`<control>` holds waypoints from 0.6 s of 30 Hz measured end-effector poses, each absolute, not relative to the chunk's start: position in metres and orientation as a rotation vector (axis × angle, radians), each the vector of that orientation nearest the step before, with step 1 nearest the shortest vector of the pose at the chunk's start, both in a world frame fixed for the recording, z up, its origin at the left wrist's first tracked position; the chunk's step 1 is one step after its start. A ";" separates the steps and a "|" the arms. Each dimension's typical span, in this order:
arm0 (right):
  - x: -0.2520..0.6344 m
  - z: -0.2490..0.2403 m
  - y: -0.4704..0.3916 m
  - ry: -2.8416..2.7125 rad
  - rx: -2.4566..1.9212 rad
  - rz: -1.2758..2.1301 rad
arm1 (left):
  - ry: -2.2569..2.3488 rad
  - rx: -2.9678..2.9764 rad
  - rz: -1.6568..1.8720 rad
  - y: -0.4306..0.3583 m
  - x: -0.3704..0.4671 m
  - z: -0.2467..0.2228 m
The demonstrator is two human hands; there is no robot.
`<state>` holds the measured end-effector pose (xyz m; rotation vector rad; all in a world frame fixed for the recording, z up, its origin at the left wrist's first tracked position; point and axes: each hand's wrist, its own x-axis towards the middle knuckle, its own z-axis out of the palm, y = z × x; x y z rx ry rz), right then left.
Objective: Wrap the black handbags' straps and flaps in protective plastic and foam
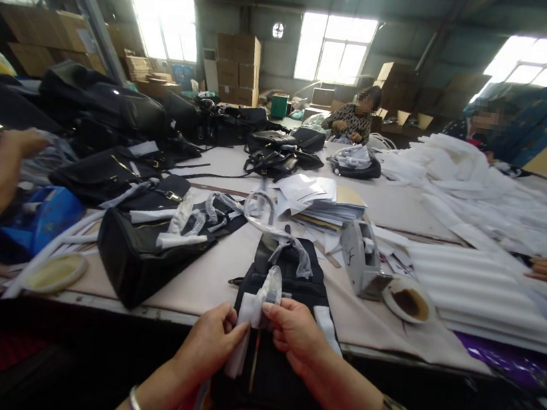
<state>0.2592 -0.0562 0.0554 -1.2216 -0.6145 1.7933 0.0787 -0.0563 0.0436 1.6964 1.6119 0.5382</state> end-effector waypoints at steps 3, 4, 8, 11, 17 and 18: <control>0.261 0.054 -0.058 -0.641 -1.221 1.745 | 1.622 1.700 0.589 -0.059 0.080 0.043; 0.261 0.054 -0.058 -0.648 -1.220 1.733 | 1.629 1.689 0.610 -0.060 0.080 0.043; 0.261 0.052 -0.059 -0.664 -1.211 1.724 | 1.496 1.379 0.664 -0.063 0.081 0.039; 0.260 0.051 -0.059 -0.670 -1.197 1.738 | 1.323 1.213 0.630 -0.063 0.083 0.039; 0.260 0.051 -0.061 -0.735 -1.213 1.709 | 1.200 1.260 0.773 -0.078 0.073 0.050; 0.259 0.051 -0.062 -0.772 -1.221 1.680 | 1.153 1.315 0.810 -0.082 0.072 0.053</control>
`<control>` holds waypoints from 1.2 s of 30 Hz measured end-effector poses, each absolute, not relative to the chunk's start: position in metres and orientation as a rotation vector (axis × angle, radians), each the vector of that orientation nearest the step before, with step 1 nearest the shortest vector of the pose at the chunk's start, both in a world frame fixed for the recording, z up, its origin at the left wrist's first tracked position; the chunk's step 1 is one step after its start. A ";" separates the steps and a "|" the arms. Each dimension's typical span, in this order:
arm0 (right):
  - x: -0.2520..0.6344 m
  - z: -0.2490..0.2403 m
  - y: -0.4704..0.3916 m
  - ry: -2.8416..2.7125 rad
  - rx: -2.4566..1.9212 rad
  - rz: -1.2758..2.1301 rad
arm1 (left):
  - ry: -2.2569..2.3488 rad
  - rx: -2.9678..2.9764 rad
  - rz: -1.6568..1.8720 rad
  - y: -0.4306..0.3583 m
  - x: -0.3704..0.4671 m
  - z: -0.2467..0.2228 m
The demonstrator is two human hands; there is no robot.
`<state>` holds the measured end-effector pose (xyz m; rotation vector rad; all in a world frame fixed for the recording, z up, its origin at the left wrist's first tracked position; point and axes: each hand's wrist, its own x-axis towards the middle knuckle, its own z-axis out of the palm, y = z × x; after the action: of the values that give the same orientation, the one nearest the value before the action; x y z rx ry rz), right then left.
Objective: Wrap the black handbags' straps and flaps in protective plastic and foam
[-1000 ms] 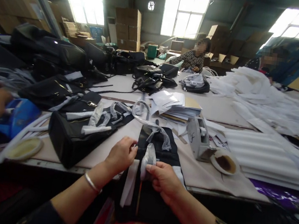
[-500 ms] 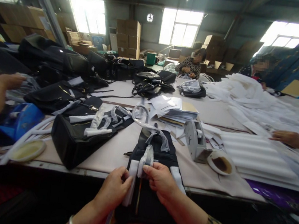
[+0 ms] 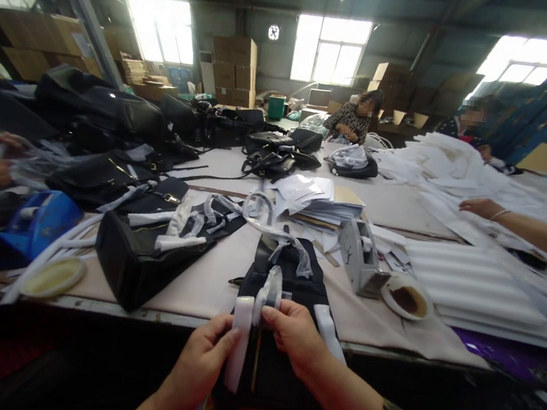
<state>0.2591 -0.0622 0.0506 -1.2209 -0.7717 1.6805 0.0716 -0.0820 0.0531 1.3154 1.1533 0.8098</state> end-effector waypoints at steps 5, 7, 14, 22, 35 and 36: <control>0.250 0.044 -0.070 -0.942 -1.252 1.476 | 1.117 1.510 0.804 -0.089 0.078 0.065; 0.247 0.041 -0.072 -0.888 -1.253 1.516 | 1.162 1.490 0.791 -0.086 0.083 0.062; 0.249 0.045 -0.074 -0.731 -1.196 1.750 | 1.284 1.853 0.822 -0.086 0.083 0.045; 0.255 0.035 -0.078 -1.278 -1.240 1.392 | 1.305 1.765 0.798 -0.089 0.082 0.050; 0.264 0.037 -0.084 -1.682 -1.276 1.188 | 1.188 1.028 0.631 -0.071 0.088 0.046; 0.263 0.038 -0.085 -1.684 -1.280 1.201 | 1.169 1.029 0.600 -0.070 0.088 0.048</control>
<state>0.2634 -0.0846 0.0376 -1.2799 -1.6838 1.2006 0.0878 -0.0697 0.0483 1.0292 1.1686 0.6005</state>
